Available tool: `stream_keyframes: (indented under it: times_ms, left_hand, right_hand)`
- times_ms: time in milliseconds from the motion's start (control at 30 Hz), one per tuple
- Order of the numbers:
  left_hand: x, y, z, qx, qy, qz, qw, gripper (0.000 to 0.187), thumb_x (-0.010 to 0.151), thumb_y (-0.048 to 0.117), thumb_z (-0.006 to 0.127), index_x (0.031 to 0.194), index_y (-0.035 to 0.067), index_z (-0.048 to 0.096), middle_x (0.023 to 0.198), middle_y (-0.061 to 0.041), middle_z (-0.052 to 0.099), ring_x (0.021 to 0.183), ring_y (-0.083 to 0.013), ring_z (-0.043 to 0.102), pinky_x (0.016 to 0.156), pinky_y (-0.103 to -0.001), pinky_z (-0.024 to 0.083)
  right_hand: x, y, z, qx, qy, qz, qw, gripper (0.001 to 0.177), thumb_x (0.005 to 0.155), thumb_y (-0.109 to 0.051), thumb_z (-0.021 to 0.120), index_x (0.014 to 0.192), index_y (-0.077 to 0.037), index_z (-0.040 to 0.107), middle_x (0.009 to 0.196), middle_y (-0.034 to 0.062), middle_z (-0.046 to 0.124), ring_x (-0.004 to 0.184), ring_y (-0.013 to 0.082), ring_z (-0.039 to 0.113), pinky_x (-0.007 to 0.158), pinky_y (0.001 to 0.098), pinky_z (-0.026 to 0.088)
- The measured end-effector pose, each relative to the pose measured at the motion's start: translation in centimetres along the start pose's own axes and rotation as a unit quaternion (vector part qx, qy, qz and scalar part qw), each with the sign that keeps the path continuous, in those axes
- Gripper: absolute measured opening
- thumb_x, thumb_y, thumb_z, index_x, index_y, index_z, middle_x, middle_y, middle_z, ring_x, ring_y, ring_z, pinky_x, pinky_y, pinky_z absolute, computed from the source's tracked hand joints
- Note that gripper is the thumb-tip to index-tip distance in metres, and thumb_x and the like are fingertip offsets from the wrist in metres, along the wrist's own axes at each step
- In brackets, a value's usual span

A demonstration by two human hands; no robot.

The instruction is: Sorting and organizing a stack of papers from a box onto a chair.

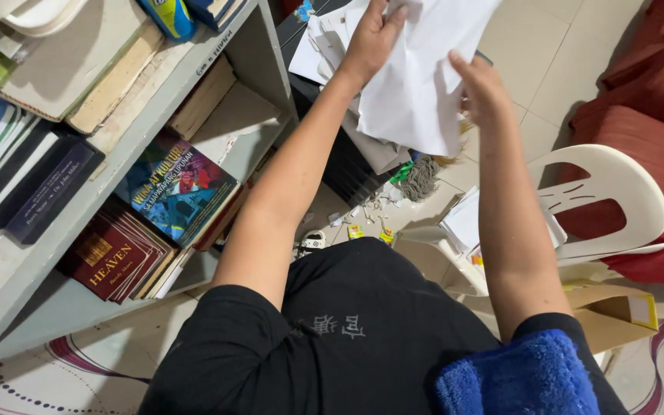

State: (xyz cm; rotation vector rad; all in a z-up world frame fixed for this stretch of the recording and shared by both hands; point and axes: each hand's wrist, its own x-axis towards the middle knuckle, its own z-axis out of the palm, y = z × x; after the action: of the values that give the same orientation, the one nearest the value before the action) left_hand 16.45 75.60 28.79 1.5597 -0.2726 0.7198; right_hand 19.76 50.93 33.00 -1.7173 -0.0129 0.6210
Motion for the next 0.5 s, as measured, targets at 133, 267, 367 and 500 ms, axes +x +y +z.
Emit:
stream_keyframes:
  times_ms: [133, 267, 367, 500]
  left_hand:
    - [-0.9, 3.0, 0.4, -0.020, 0.003, -0.020, 1.000, 0.032, 0.111, 0.021, 0.060, 0.140, 0.012, 0.052, 0.121, -0.008, 0.072, 0.101, -0.0166, 0.072, 0.087, -0.032, 0.060]
    - [-4.0, 3.2, -1.5, 0.298, -0.014, -0.167, 0.940, 0.019, 0.112, 0.027, 0.063, 0.123, 0.012, 0.061, 0.075, -0.011, 0.067, 0.067, -0.0243, 0.064, 0.069, -0.043, 0.050]
    - [-6.3, 1.2, -3.2, 0.320, -0.002, -0.141, 0.937, 0.012, 0.106, 0.021, 0.059, 0.115, 0.014, 0.061, 0.066, -0.005, 0.064, 0.057, -0.0229, 0.065, 0.051, -0.042, 0.048]
    - [-9.7, -0.9, -3.8, 0.348, 0.085, -0.120, 0.926, 0.018, 0.099, 0.021, 0.068, 0.112, 0.011, 0.061, 0.095, -0.008, 0.070, 0.082, -0.0262, 0.072, 0.067, -0.040, 0.057]
  right_hand:
    - [2.2, 4.3, -1.0, 0.182, -0.036, -0.143, 0.972, 0.057, 0.095, -0.025, 0.076, 0.137, 0.008, 0.055, 0.120, 0.0192, 0.073, 0.111, 0.0324, 0.071, 0.101, 0.0454, 0.059]
    - [-0.3, 9.0, -5.6, 0.030, 0.174, -0.260, 0.949, 0.031, 0.106, -0.014, 0.075, 0.120, 0.009, 0.059, 0.109, 0.0197, 0.066, 0.095, 0.0276, 0.063, 0.086, 0.0414, 0.055]
    - [-3.2, 11.2, -9.0, -0.020, 0.293, -0.270, 0.917, 0.035, 0.105, -0.011, 0.069, 0.133, 0.002, 0.051, 0.120, 0.0125, 0.066, 0.106, 0.0208, 0.066, 0.089, 0.0318, 0.056]
    - [-7.1, 13.1, -11.3, 0.171, 0.299, -0.202, 0.917, 0.029, 0.101, -0.005, 0.062, 0.128, 0.005, 0.054, 0.121, 0.0160, 0.068, 0.102, 0.0238, 0.068, 0.086, 0.0359, 0.058]
